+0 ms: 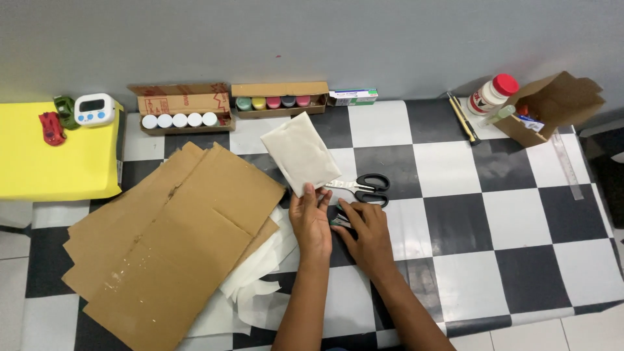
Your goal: Wrapping a small cardboard piece in white paper, stapling it, and then cutting a larger cardboard sheet with scissors.
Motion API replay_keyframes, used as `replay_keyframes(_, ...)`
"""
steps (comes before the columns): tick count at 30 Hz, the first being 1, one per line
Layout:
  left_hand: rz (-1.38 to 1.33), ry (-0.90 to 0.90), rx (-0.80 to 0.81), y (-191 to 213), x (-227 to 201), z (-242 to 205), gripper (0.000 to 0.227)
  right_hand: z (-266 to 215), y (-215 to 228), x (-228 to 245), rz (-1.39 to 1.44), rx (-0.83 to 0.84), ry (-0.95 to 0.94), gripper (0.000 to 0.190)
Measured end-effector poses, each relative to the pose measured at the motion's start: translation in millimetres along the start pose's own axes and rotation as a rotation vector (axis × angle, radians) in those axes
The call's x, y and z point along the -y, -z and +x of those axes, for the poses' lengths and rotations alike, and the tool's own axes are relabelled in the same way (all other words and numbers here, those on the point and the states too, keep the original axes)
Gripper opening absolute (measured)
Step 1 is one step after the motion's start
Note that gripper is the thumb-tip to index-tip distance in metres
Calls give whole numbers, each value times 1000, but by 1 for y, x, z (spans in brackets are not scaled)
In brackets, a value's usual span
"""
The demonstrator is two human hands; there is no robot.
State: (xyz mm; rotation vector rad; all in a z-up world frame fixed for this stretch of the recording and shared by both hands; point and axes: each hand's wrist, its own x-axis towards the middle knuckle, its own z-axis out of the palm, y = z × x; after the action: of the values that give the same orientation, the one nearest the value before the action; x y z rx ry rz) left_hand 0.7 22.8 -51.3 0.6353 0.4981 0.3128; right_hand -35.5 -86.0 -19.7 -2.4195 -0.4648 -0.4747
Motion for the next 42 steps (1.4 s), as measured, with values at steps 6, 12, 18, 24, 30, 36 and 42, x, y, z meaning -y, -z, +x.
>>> replay_keyframes(6, 86, 56, 20, -7, -11, -6, 26, 0, 5, -2, 124, 36, -59, 57)
replay_keyframes(12, 421, 128, 98, -30, -64, -39, 26, 11, 28, 7, 644, -87, -443, 46)
replay_keyframes(18, 793, 212, 441, -5, -91, -37, 41, 29, 32, -19, 1046, -18, -739, 54)
replay_keyframes(24, 865, 158, 289, 35, -181, -33, 53, 46, 52, -99, 849, -98, -871, 59)
replay_keyframes(30, 1736, -644, -112, 114, -262, -24, 44, 70, 111, -108, 506, -106, -914, 52)
replay_keyframes(36, 2204, -365, -179, 172, -271, 8, 103, 45, 111, -111, -7, -129, -805, 48)
replay_keyframes(42, 2237, -715, -166, 191, -265, 24, 107, 19, 60, -119, -186, -148, -406, 46)
